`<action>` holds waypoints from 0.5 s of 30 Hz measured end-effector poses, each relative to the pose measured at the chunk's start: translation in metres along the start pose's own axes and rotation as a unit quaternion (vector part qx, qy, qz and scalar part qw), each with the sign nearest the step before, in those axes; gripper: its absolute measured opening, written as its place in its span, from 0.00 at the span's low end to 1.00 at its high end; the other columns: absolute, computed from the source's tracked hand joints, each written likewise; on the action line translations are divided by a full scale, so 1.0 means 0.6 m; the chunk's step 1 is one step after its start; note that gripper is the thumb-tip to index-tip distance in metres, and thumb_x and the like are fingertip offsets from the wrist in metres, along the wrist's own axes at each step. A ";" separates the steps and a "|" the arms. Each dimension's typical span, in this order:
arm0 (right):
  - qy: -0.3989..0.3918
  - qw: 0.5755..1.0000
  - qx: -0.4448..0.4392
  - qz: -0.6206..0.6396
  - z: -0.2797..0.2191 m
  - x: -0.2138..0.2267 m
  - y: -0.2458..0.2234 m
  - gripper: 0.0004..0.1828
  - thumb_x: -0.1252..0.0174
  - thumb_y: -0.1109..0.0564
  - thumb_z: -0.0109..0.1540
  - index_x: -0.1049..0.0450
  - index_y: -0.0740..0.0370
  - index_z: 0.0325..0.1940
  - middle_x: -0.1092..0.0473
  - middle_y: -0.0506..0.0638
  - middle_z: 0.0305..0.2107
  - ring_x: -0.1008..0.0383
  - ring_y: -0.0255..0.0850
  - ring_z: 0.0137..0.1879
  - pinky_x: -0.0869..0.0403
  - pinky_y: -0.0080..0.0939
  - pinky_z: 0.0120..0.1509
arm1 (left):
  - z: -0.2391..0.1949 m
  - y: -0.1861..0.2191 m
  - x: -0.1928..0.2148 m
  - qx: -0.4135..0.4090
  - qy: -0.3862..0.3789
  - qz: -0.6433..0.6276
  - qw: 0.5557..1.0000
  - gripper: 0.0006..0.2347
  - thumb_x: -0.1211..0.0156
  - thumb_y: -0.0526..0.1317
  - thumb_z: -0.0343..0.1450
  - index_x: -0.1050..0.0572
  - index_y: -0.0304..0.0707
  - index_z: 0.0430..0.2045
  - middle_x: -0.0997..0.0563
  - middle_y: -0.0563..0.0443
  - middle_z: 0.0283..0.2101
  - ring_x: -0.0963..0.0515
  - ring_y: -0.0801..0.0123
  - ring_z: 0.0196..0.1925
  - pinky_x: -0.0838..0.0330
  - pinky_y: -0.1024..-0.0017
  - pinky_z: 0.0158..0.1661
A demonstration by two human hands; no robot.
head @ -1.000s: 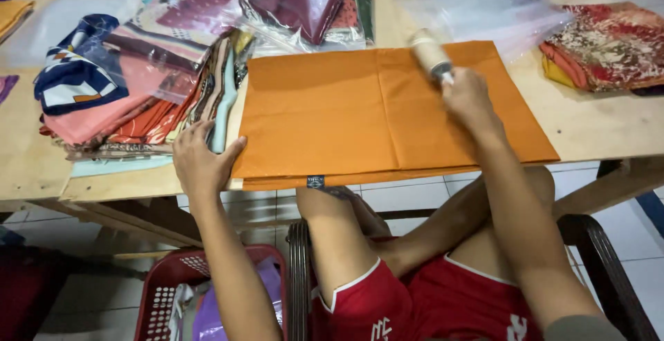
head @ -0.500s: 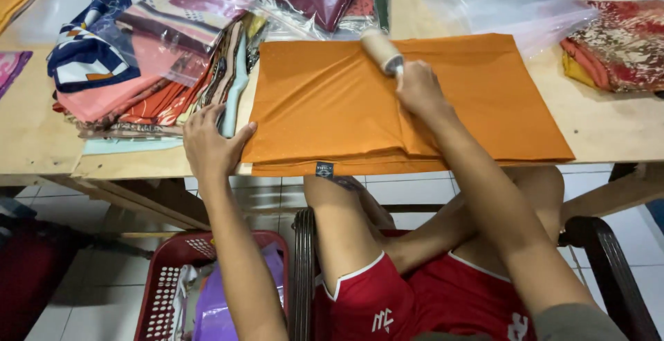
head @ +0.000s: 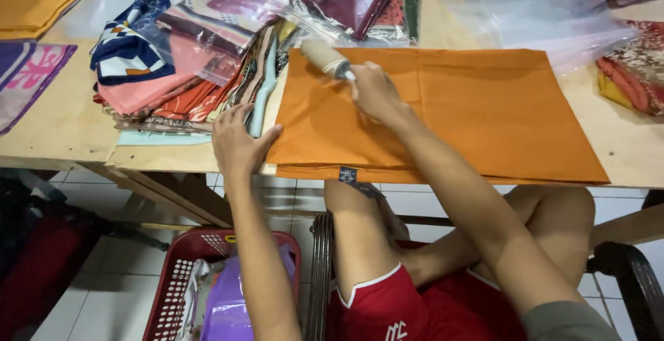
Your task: The person smooths an orange garment on a wooden table using a lint roller, then folds the garment in half and continues to roll it smooth. The person folds the garment again and uses the lint roller on the folded stack before placing a tag on top.
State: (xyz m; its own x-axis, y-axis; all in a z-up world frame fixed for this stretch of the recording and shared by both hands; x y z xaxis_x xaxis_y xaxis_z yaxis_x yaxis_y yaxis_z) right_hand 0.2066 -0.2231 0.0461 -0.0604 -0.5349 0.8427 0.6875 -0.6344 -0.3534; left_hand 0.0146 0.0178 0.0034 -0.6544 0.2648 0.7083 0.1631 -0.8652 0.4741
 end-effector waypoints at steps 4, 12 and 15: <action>-0.013 0.996 -0.077 0.032 0.023 -0.040 -0.013 0.15 0.55 0.58 0.64 0.24 0.69 0.43 0.27 0.70 0.44 0.24 0.71 0.51 0.24 0.67 0.53 | -0.001 0.002 0.000 0.020 -0.014 -0.006 1.000 0.32 0.28 0.63 0.60 0.23 0.45 0.54 0.24 0.43 0.58 0.33 0.49 0.67 0.45 0.53 0.67; -0.017 0.939 -0.249 0.235 0.010 0.002 -0.054 0.34 0.62 0.40 0.67 0.37 0.65 0.70 0.40 0.68 0.68 0.41 0.61 0.74 0.45 0.60 0.78 | -0.001 0.004 0.001 0.034 -0.023 -0.013 0.999 0.33 0.29 0.63 0.60 0.23 0.44 0.54 0.24 0.43 0.58 0.33 0.51 0.67 0.47 0.53 0.69; 0.141 0.989 -0.032 0.019 0.044 -0.028 0.102 0.15 0.45 0.62 0.61 0.20 0.68 0.50 0.23 0.68 0.37 0.22 0.67 0.49 0.24 0.62 0.53 | -0.002 0.006 0.004 0.025 -0.020 -0.006 0.999 0.33 0.28 0.63 0.60 0.23 0.44 0.55 0.24 0.43 0.58 0.33 0.50 0.67 0.46 0.53 0.68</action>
State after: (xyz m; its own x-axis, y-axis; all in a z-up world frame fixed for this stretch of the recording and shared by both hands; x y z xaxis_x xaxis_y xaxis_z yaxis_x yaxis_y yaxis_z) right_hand 0.2685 -0.2384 0.0209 -0.2414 -0.6872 0.6852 0.6471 -0.6402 -0.4140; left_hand 0.0126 0.0148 0.0063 -0.6274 0.2925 0.7217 0.1930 -0.8394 0.5080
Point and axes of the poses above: each hand's wrist, its own z-axis towards the middle knuckle, its own x-axis out of the back of the hand, y = z × x, the point moved 2 cm from there along z, towards the middle knuckle
